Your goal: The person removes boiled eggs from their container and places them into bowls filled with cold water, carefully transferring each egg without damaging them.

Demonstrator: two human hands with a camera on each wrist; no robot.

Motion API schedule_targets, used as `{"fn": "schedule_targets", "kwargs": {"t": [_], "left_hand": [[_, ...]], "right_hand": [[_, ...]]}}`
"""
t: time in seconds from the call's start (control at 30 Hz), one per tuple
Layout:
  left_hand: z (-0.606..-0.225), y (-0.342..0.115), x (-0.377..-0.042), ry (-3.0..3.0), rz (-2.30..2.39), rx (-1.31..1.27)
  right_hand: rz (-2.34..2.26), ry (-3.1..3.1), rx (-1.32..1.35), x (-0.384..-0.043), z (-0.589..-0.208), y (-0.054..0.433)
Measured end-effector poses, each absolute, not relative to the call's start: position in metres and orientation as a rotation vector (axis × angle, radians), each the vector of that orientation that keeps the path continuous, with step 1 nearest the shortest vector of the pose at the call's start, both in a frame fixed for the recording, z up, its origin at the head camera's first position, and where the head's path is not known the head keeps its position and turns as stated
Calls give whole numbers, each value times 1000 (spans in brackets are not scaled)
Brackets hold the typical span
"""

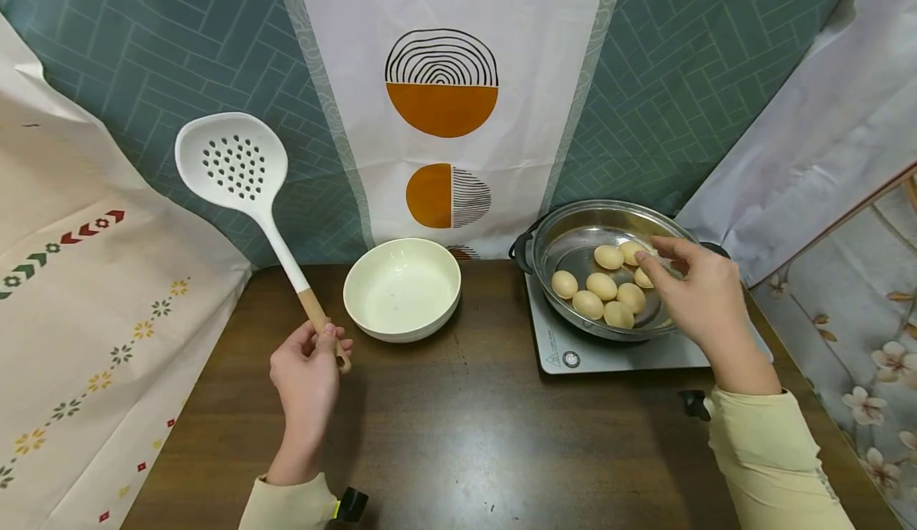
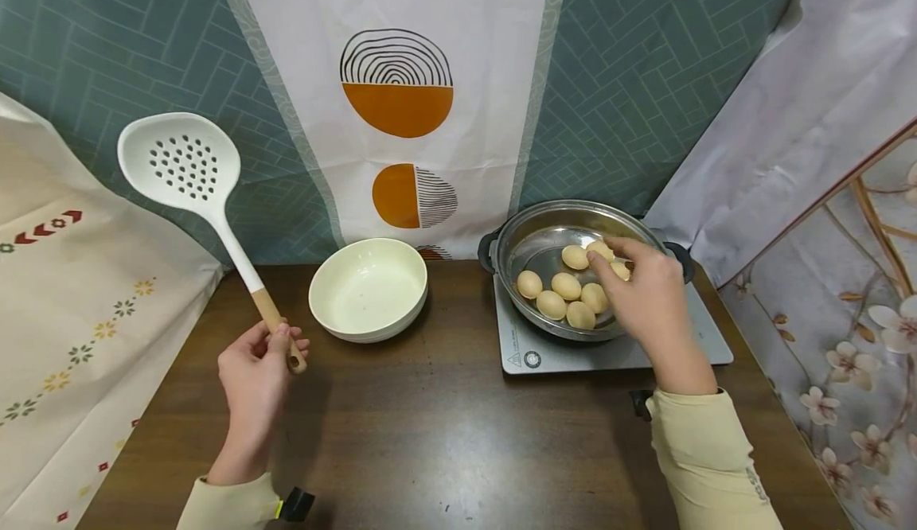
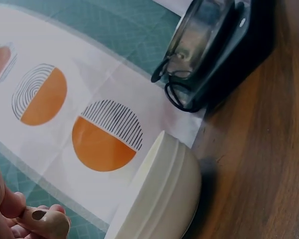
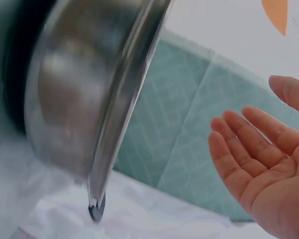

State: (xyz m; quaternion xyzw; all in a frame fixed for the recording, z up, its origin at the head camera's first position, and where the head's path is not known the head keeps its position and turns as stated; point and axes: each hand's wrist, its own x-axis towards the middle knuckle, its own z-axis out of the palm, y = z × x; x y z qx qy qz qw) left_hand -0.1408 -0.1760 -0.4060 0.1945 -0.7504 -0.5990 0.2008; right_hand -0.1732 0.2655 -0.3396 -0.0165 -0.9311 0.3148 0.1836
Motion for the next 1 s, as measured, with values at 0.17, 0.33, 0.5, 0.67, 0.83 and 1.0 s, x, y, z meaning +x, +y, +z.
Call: {"fn": "schedule_targets", "kwargs": {"t": [0.17,0.33,0.5,0.67,0.83,1.0], "left_hand": [[-408,-172,-143,-2159,-1522,458],[-407,-167,-144,-2232,-1401,418],[-403,-165,-147,-2310,-1309,388],[-401,-165,-152,-2375,-1187,317],[-402,-167,-157,-2420,-1080,219],[-402,-165,-161,-2487,-965,110]], "right_hand": [[838,-2657,-119,-188,-337,298],[824,-2707,-215,-198,-336,322],[806,-2741,-251,-204,-336,336],[796,-2715,-320,-214,-338,352],[860,-2692,-431,-223,-340,368],[889,-2725,-525,-228,-347,382]]}}
